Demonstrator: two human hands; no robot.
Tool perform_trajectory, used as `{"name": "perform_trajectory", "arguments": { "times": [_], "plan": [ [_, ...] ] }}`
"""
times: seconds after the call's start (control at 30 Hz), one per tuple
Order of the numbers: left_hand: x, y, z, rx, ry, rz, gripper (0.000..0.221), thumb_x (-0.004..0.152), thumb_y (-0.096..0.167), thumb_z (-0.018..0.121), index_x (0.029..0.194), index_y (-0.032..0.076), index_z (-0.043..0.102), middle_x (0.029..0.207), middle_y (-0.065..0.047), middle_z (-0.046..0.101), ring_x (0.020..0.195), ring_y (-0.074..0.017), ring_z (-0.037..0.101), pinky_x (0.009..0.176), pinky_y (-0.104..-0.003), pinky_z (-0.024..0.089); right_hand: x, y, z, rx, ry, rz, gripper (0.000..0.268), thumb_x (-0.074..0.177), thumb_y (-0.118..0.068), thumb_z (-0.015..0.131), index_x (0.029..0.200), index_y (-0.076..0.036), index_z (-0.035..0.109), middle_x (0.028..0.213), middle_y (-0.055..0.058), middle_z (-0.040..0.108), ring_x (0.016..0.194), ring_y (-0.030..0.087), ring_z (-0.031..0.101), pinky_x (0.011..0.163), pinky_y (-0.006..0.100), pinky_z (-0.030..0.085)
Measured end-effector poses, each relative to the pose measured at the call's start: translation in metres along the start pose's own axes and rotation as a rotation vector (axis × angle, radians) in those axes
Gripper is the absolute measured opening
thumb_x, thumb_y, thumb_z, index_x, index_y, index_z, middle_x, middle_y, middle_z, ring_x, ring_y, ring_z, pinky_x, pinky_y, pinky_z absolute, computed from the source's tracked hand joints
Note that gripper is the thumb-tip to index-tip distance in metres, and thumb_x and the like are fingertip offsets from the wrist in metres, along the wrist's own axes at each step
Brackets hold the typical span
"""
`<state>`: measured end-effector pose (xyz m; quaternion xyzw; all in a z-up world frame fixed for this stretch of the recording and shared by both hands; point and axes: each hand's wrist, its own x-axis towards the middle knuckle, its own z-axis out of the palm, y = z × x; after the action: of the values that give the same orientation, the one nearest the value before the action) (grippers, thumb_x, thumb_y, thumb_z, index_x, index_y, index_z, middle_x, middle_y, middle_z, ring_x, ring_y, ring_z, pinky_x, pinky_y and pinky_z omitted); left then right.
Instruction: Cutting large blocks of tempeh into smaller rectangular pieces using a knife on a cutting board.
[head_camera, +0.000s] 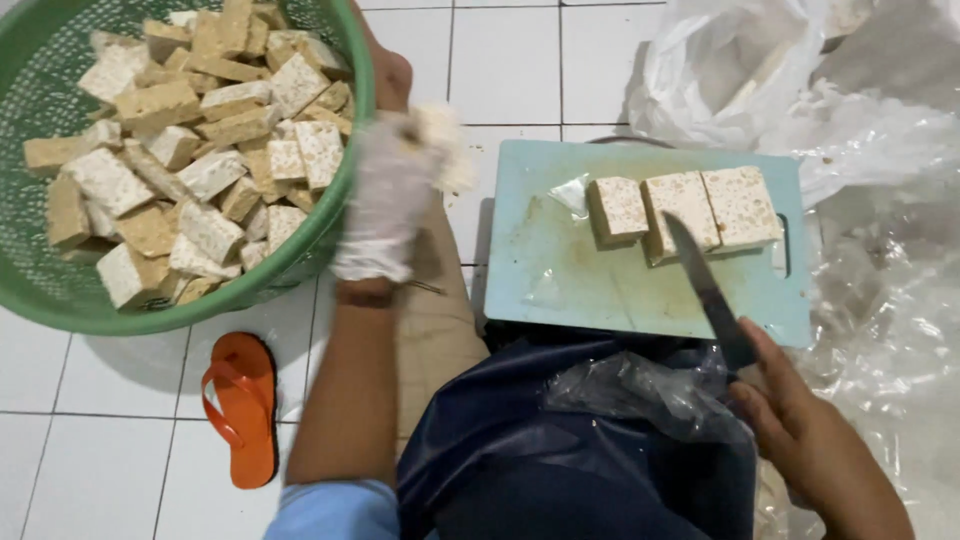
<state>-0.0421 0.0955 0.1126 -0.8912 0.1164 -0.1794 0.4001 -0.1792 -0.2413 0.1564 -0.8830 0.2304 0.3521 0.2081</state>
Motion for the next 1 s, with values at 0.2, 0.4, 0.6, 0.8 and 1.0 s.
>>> {"name": "perform_trajectory", "arguments": {
  "times": [0.2,0.4,0.6,0.8,1.0],
  "plan": [
    [0.025,-0.038,-0.051,-0.72,-0.283,-0.652,0.119,0.082,0.075,0.07,0.151,-0.002,0.011,0.15,-0.032,0.005,0.141,-0.0512,0.01,0.112,-0.067,0.007,0.015,-0.013,-0.003,0.117,0.127,0.049,0.065,0.095,-0.035,0.037,0.155,-0.045,0.014,0.094,0.024,0.064,0.061,0.039,0.056,0.043,0.044,0.047],
    [0.076,0.147,-0.036,-1.182,-0.564,0.101,0.115,0.061,0.046,0.082,0.152,0.023,0.015,0.157,-0.017,0.016,0.145,-0.037,0.012,0.116,-0.057,0.002,0.03,-0.033,0.018,0.05,0.196,-0.252,0.064,0.093,-0.029,0.046,0.153,-0.03,0.023,0.121,0.031,0.058,0.113,0.05,0.054,0.096,0.057,0.042],
    [0.069,0.163,-0.023,-1.289,-0.402,0.081,0.095,0.067,0.047,0.072,0.148,0.026,0.028,0.129,-0.012,0.048,0.123,-0.0356,0.048,0.103,-0.051,0.036,0.057,-0.027,0.034,0.015,0.115,-0.338,0.061,0.095,-0.029,0.043,0.153,-0.029,0.02,0.129,0.024,0.055,0.115,0.044,0.056,0.095,0.054,0.046],
    [0.044,0.16,-0.009,-2.062,-0.347,-0.405,0.061,0.079,0.018,0.066,0.137,0.009,0.048,0.135,-0.019,0.043,0.13,-0.0388,0.043,0.111,-0.044,0.036,0.053,-0.037,0.039,0.102,0.111,-0.343,0.061,0.098,-0.028,0.036,0.154,-0.024,0.014,0.129,0.026,0.054,0.118,0.046,0.052,0.096,0.057,0.043],
    [0.058,0.197,0.01,-2.076,-0.7,-0.722,0.049,0.072,0.039,0.073,0.119,0.031,0.06,0.113,0.006,0.064,0.113,-0.0153,0.06,0.096,-0.03,0.049,0.054,-0.048,0.037,-0.003,0.209,-0.446,0.057,0.099,-0.029,0.034,0.153,-0.026,0.018,0.126,0.021,0.058,0.113,0.042,0.057,0.092,0.054,0.047]
  ]
}}
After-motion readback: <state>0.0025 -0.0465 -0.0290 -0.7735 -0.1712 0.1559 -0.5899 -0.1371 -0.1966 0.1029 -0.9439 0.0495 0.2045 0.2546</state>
